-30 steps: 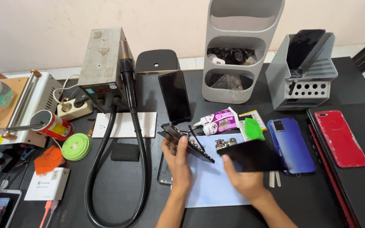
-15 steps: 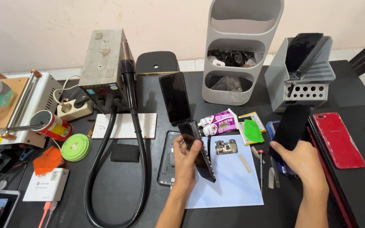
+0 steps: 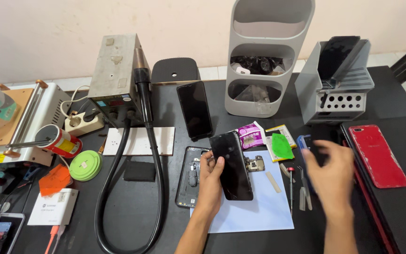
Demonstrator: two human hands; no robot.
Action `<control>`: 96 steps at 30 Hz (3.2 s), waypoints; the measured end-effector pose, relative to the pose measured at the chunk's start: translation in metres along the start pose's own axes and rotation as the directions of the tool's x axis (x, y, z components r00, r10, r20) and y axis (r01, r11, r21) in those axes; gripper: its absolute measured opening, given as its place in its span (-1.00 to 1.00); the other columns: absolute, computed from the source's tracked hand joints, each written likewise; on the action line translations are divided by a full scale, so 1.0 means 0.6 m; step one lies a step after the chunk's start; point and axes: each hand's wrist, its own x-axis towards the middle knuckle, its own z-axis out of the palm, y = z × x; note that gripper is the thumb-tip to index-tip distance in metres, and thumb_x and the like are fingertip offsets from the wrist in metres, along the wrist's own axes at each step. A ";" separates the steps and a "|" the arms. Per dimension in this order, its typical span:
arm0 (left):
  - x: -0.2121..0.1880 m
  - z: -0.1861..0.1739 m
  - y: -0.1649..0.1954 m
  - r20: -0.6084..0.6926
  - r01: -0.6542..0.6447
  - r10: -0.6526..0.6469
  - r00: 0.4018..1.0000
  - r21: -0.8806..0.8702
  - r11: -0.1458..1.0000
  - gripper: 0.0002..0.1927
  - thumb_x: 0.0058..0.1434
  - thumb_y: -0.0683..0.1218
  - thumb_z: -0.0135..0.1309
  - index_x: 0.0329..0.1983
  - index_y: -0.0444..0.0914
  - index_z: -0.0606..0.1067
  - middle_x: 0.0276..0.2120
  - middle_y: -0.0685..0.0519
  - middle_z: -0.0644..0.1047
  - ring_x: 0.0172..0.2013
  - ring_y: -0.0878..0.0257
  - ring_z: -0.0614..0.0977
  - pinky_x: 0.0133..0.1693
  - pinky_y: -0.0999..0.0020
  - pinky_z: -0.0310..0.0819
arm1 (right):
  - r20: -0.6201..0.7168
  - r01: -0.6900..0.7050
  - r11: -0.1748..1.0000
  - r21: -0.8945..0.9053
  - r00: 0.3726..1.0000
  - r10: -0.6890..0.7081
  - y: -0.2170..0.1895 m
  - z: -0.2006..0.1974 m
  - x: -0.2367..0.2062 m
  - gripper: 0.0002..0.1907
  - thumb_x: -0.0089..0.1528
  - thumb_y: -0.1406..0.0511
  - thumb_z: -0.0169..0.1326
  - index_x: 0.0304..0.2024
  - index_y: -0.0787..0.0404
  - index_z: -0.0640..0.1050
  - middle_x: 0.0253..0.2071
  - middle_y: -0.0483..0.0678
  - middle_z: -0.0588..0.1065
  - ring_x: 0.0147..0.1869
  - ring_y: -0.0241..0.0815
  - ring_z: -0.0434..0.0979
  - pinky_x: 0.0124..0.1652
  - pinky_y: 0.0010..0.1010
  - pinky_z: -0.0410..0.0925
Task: The person removes a protective film from a smartphone screen and compares it with another screen. They then use a metal tool to scrape adhesive residue from the back of a screen assembly.
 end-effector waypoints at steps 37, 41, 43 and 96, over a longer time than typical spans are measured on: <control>-0.010 0.005 0.025 0.028 -0.259 0.284 0.959 0.503 0.825 -0.78 0.36 -0.12 0.08 -0.02 -0.30 0.61 -0.31 0.09 0.66 -0.34 0.44 0.57 -0.24 0.50 0.47 | 0.800 -0.792 0.114 0.600 0.594 -0.086 -0.109 0.087 -0.079 -0.59 0.27 0.32 0.08 0.15 0.10 0.31 -0.09 -0.01 0.56 -0.01 -0.25 0.56 -0.03 -0.33 0.38; -0.008 0.005 0.035 0.018 -0.266 0.306 0.952 0.546 0.794 -0.78 0.29 -0.11 0.12 -0.06 -0.29 0.63 -0.31 0.11 0.67 -0.39 0.44 0.56 -0.28 0.50 0.49 | 0.782 -0.775 0.106 0.622 0.620 -0.056 -0.105 0.087 -0.071 -0.60 0.31 0.30 0.05 0.18 0.11 0.33 -0.11 -0.02 0.54 0.00 -0.24 0.55 0.00 -0.32 0.39; -0.007 0.004 0.037 -0.008 -0.257 0.322 0.947 0.586 0.769 -0.78 0.28 -0.11 0.14 -0.07 -0.29 0.64 -0.33 0.10 0.67 -0.42 0.43 0.52 -0.32 0.49 0.46 | 0.776 -0.770 0.111 0.628 0.630 -0.024 -0.104 0.087 -0.066 -0.60 0.31 0.28 0.04 0.20 0.10 0.34 -0.10 -0.03 0.53 0.01 -0.24 0.55 0.00 -0.31 0.39; -0.033 0.018 0.034 0.292 -0.184 0.076 0.953 0.362 0.914 -0.44 0.33 -0.01 0.08 0.33 -0.30 0.29 0.14 0.05 0.53 0.15 0.37 0.54 0.06 0.41 0.47 | 0.766 -0.784 -0.128 0.608 0.621 -0.167 -0.118 0.068 -0.083 -0.36 0.29 0.13 -0.18 0.37 0.27 0.26 0.21 0.18 0.42 0.16 0.02 0.51 0.15 -0.13 0.35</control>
